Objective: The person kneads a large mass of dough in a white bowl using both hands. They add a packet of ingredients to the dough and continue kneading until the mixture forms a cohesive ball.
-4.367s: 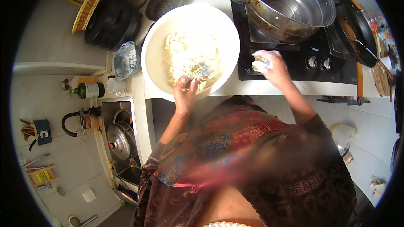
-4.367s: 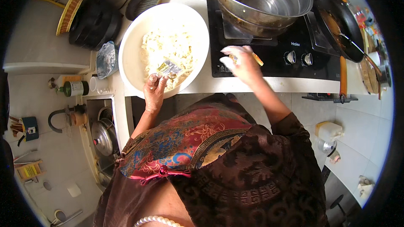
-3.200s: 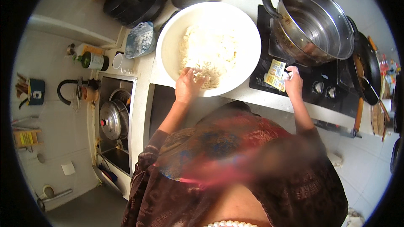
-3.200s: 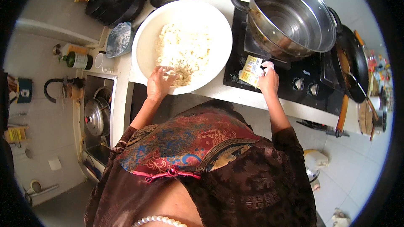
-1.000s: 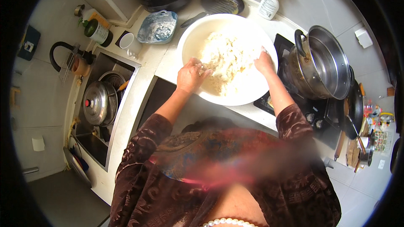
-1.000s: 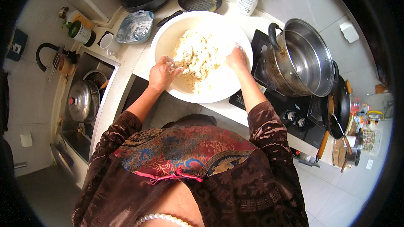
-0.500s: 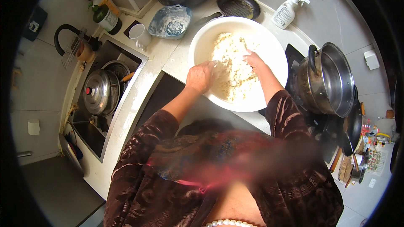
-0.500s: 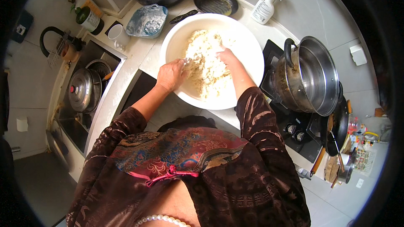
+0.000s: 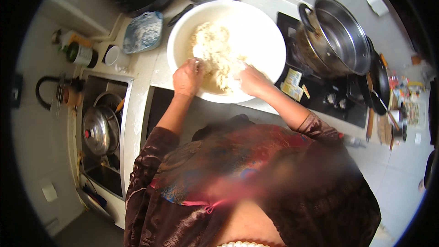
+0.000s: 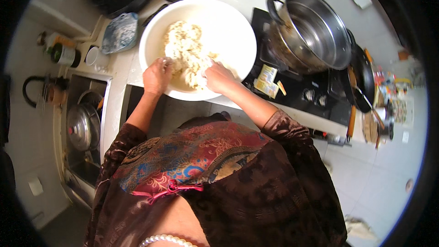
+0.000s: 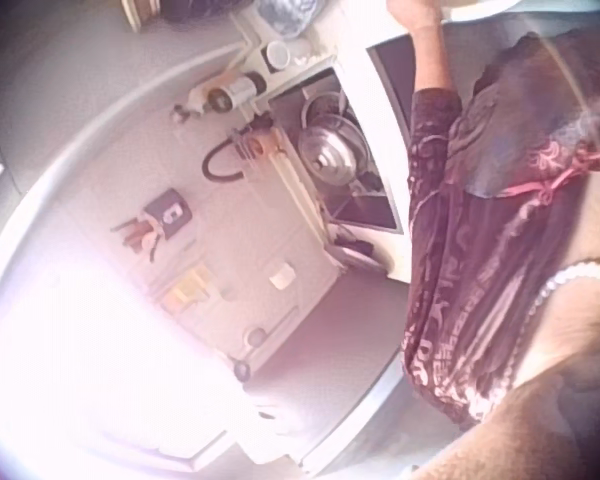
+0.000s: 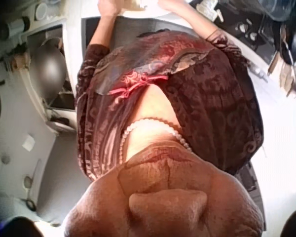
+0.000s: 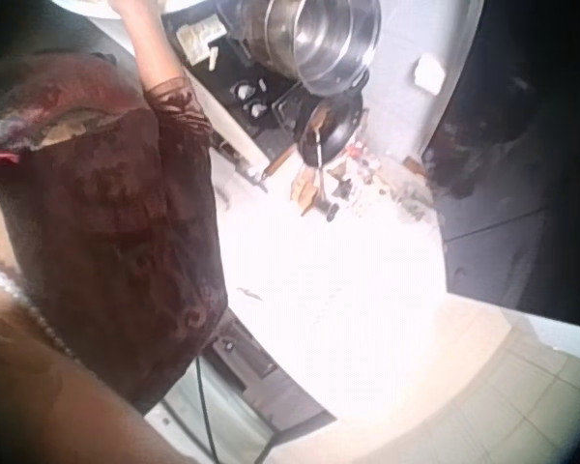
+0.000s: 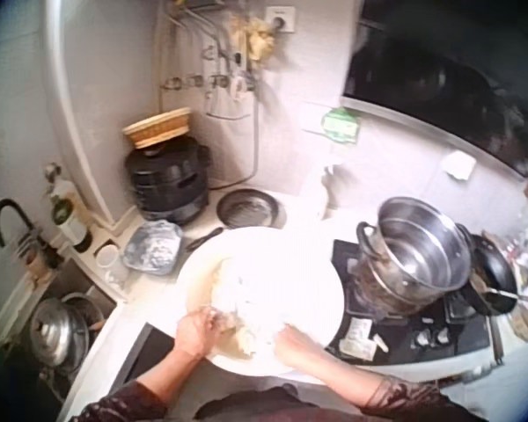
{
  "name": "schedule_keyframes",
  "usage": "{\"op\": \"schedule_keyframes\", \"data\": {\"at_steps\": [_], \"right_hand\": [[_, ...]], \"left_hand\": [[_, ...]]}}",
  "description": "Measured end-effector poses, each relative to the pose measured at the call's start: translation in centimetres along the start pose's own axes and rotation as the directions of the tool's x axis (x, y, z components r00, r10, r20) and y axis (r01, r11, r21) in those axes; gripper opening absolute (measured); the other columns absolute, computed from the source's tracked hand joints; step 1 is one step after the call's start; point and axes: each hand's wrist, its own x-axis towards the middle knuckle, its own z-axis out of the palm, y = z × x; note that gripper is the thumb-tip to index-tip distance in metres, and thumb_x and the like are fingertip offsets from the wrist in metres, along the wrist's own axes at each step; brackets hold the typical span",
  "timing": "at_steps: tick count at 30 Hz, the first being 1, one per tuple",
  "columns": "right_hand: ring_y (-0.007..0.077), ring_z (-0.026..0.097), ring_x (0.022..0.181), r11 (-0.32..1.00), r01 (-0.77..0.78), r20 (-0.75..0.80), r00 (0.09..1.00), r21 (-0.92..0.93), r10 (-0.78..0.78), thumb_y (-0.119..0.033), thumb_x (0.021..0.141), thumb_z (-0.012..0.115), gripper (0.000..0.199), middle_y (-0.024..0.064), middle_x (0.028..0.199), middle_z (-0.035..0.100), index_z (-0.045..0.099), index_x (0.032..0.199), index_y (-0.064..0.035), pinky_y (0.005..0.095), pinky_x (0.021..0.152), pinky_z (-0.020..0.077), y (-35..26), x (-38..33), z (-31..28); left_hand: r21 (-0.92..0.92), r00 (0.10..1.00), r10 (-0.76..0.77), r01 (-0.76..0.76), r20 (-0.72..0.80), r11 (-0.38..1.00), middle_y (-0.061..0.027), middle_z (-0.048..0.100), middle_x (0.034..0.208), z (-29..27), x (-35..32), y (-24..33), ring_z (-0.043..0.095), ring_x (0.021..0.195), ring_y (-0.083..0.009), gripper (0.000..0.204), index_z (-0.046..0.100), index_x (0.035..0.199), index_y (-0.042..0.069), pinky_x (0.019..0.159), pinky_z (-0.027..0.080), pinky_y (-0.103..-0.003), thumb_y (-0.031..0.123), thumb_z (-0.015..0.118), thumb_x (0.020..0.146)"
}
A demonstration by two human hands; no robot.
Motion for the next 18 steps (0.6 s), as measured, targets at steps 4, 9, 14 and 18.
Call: {"op": "schedule_keyframes", "data": {"at_steps": [4,9,14,18], "right_hand": [[0.0362,0.058,0.099,0.991,0.103,-0.182,0.979,0.083,-0.087,0.006,0.072,0.047,0.028,0.0222,0.096,0.063,0.066,0.089,-0.0046,0.0395,0.085,0.0467,-0.1,-0.7,0.1],[0.0364,0.061,0.085,0.97,0.1,0.014,0.994,0.22,-0.106,0.001,0.073,0.049,0.033,0.0204,0.091,0.064,0.065,0.1,-0.0084,0.0408,0.076,0.047,-0.6,-1.1,2.1],[0.0344,0.06,0.096,0.993,0.091,0.295,0.949,0.07,-0.108,-0.003,0.075,0.051,0.045,0.0197,0.102,0.064,0.061,0.117,-0.0113,0.0391,0.083,0.0469,1.3,2.3,3.1],[0.0328,0.061,0.095,0.949,0.11,0.072,0.988,0.296,-0.137,-0.011,0.076,0.059,0.03,0.0198,0.101,0.064,0.065,0.105,-0.0034,0.0375,0.084,0.0486,3.4,5.5,3.4]], "left_hand": [[-0.014,0.998,-0.022,0.023,0.062,1.0,-0.0093,0.066,0.093,-0.3,0.0,0.4,0.064,0.079,-0.0293,0.015,0.063,0.096,0.011,0.071,0.051,-0.039,0.02,0.057,0.085],[0.032,0.996,-0.029,0.026,0.09,0.999,-0.0105,0.066,0.094,-0.3,-0.1,0.9,0.064,0.081,-0.0296,0.016,0.063,0.097,0.01,0.073,0.051,-0.039,0.019,0.056,0.085],[0.043,0.996,-0.013,0.009,0.083,0.999,-0.0112,0.065,0.092,-0.2,-0.1,0.7,0.063,0.083,-0.0293,0.017,0.064,0.094,0.009,0.074,0.051,-0.038,0.02,0.055,0.085],[0.084,0.99,-0.023,0.011,0.142,0.996,-0.0121,0.065,0.092,0.0,0.0,0.4,0.063,0.084,-0.0288,0.019,0.064,0.095,0.008,0.075,0.05,-0.039,0.021,0.056,0.083]]}}
